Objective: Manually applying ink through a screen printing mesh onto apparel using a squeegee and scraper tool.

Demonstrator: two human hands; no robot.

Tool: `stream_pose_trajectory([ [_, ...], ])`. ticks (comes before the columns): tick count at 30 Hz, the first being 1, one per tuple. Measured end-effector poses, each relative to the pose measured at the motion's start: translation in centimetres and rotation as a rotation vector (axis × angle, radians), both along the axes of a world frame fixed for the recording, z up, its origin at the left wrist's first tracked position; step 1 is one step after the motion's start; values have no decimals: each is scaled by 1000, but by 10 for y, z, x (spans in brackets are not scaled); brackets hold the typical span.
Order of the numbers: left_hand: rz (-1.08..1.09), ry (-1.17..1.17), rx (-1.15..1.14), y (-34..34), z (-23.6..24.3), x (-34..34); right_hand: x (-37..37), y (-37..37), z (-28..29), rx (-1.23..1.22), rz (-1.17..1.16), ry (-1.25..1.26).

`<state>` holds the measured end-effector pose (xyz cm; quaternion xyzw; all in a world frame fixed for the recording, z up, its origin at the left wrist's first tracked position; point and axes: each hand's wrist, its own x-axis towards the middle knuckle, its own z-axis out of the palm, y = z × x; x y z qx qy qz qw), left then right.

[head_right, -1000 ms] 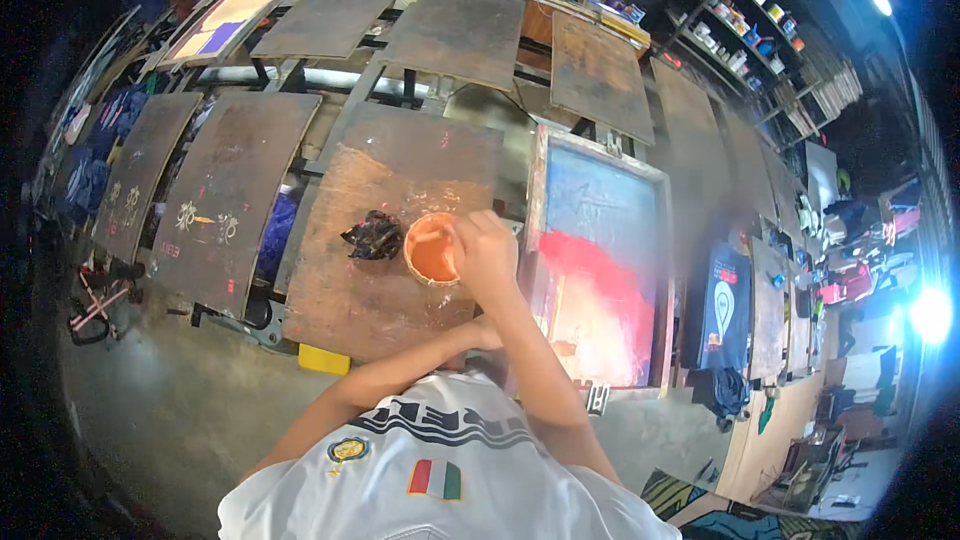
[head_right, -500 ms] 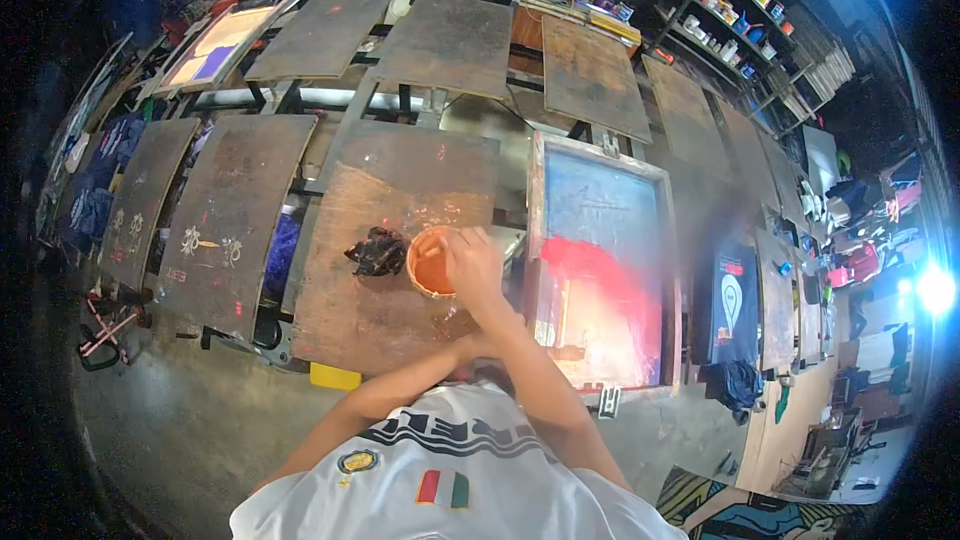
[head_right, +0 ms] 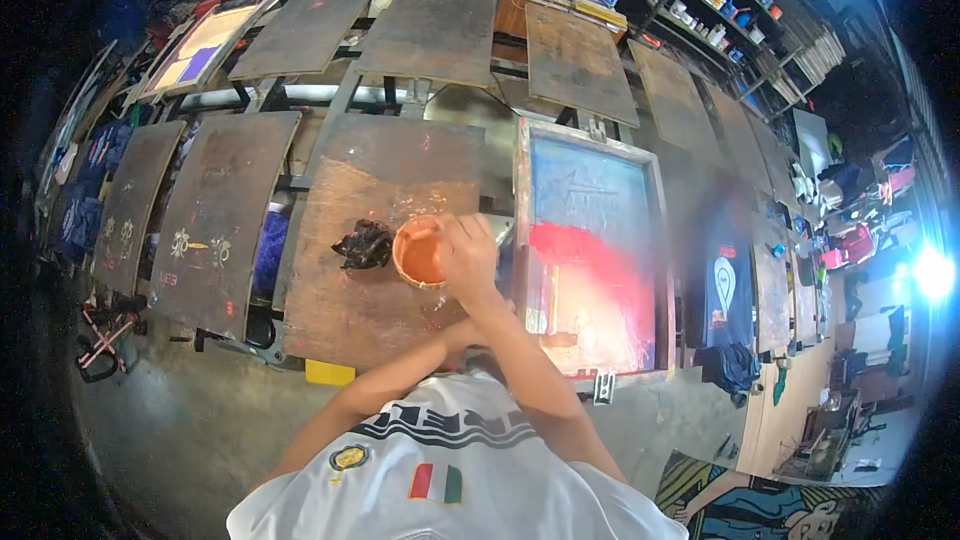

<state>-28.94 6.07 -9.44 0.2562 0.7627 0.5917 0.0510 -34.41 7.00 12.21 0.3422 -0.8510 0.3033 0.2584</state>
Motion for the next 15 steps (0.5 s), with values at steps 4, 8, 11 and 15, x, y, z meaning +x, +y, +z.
stream_pose_trajectory([
  [4, -62, 8, 2, 23, -6, -3, -5, 2, -27, -27, 8, 76],
  [8, -110, 13, -14, 26, -7, -4, -10, 12, -26, -74, 5, 123],
  [11, -92, 13, -27, 44, -105, -16, -4, 0, -10, -203, 33, 171],
  [15, -174, -182, 100, 49, -114, -17, -10, 0, -14, -165, 143, 164],
])
